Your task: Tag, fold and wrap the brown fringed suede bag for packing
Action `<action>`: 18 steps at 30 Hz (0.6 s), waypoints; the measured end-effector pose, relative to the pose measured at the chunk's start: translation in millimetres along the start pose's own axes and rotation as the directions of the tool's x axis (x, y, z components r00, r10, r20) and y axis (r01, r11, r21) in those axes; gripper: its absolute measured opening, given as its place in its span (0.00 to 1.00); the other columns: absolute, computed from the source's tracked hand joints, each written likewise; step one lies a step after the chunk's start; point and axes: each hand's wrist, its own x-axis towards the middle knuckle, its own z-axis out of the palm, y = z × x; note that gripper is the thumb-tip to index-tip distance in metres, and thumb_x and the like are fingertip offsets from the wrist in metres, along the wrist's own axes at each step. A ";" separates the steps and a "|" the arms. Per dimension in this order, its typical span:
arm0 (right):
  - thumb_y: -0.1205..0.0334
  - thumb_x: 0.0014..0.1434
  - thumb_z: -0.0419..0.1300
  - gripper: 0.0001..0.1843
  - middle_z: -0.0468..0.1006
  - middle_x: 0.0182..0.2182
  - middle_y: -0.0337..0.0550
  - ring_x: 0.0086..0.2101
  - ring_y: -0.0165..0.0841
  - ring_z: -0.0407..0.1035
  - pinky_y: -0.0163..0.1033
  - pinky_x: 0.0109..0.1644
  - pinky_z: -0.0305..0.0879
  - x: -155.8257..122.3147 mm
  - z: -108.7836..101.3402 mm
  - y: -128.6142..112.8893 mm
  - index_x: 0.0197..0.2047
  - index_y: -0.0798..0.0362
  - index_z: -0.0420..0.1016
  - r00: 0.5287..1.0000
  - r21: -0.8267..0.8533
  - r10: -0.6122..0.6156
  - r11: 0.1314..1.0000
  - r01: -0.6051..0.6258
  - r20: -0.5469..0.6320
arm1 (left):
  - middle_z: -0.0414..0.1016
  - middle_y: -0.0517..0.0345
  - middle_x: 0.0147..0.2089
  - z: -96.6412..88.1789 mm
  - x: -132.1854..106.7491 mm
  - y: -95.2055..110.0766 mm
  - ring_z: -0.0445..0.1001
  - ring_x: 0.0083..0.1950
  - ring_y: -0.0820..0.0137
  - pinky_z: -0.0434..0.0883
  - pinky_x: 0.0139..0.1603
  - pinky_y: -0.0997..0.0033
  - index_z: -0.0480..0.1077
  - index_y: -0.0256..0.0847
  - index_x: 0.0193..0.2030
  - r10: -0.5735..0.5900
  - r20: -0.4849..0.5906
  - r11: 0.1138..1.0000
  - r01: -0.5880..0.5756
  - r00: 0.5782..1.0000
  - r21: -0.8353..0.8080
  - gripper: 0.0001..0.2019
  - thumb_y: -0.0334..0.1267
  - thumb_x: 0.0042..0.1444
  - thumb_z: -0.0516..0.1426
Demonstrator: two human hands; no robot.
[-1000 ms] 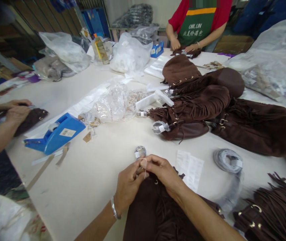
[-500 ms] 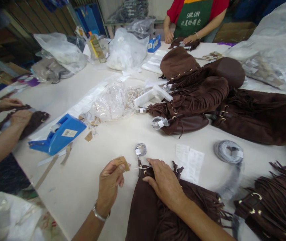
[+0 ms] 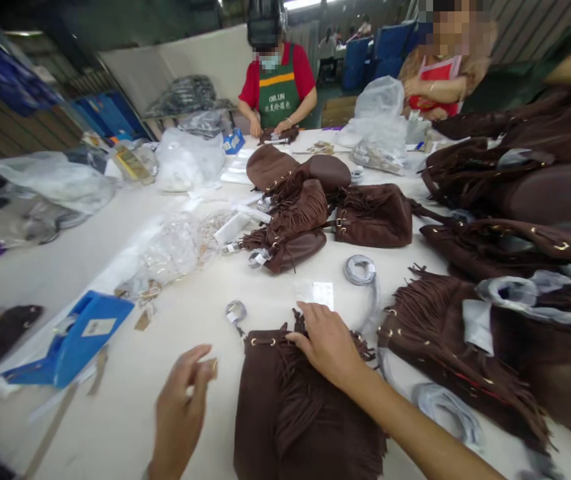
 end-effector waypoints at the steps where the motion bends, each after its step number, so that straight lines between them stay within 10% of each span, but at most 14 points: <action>1: 0.50 0.62 0.59 0.30 0.74 0.50 0.57 0.50 0.48 0.69 0.53 0.52 0.65 -3.9 -2.2 10.6 0.62 0.56 0.62 0.998 0.013 0.056 0.998 -0.057 0.038 | 0.72 0.50 0.57 17.4 6.9 12.3 0.74 0.52 0.61 0.71 0.51 0.63 0.69 0.46 0.56 0.103 0.123 0.994 -0.106 0.987 0.024 0.15 0.39 0.63 0.52; 6: 0.61 0.61 0.57 0.20 0.76 0.38 0.43 0.38 0.37 0.71 0.42 0.44 0.66 -10.6 -7.2 37.0 0.56 0.52 0.63 0.977 0.249 0.092 0.959 -0.139 0.194 | 0.70 0.48 0.57 81.4 33.1 42.4 0.73 0.53 0.59 0.71 0.52 0.62 0.63 0.42 0.61 0.196 0.493 0.885 -0.369 0.847 0.283 0.21 0.36 0.61 0.56; 14: 0.70 0.65 0.48 0.12 0.75 0.44 0.47 0.45 0.40 0.67 0.46 0.48 0.64 -58.9 -38.5 27.2 0.43 0.49 0.71 0.918 0.246 -0.362 0.916 0.318 0.162 | 0.67 0.56 0.50 79.3 26.1 47.6 0.73 0.43 0.66 0.70 0.43 0.67 0.65 0.44 0.47 0.236 0.523 0.873 -0.415 0.819 0.256 0.10 0.30 0.59 0.55; 18: 0.67 0.66 0.49 0.13 0.77 0.43 0.45 0.45 0.40 0.70 0.45 0.49 0.67 -59.0 -44.0 47.1 0.40 0.48 0.74 0.872 0.333 -0.405 0.891 0.309 0.276 | 0.67 0.57 0.47 89.7 12.6 39.2 0.71 0.46 0.67 0.71 0.46 0.68 0.63 0.44 0.45 0.249 0.478 0.920 -0.361 0.842 0.155 0.10 0.27 0.58 0.54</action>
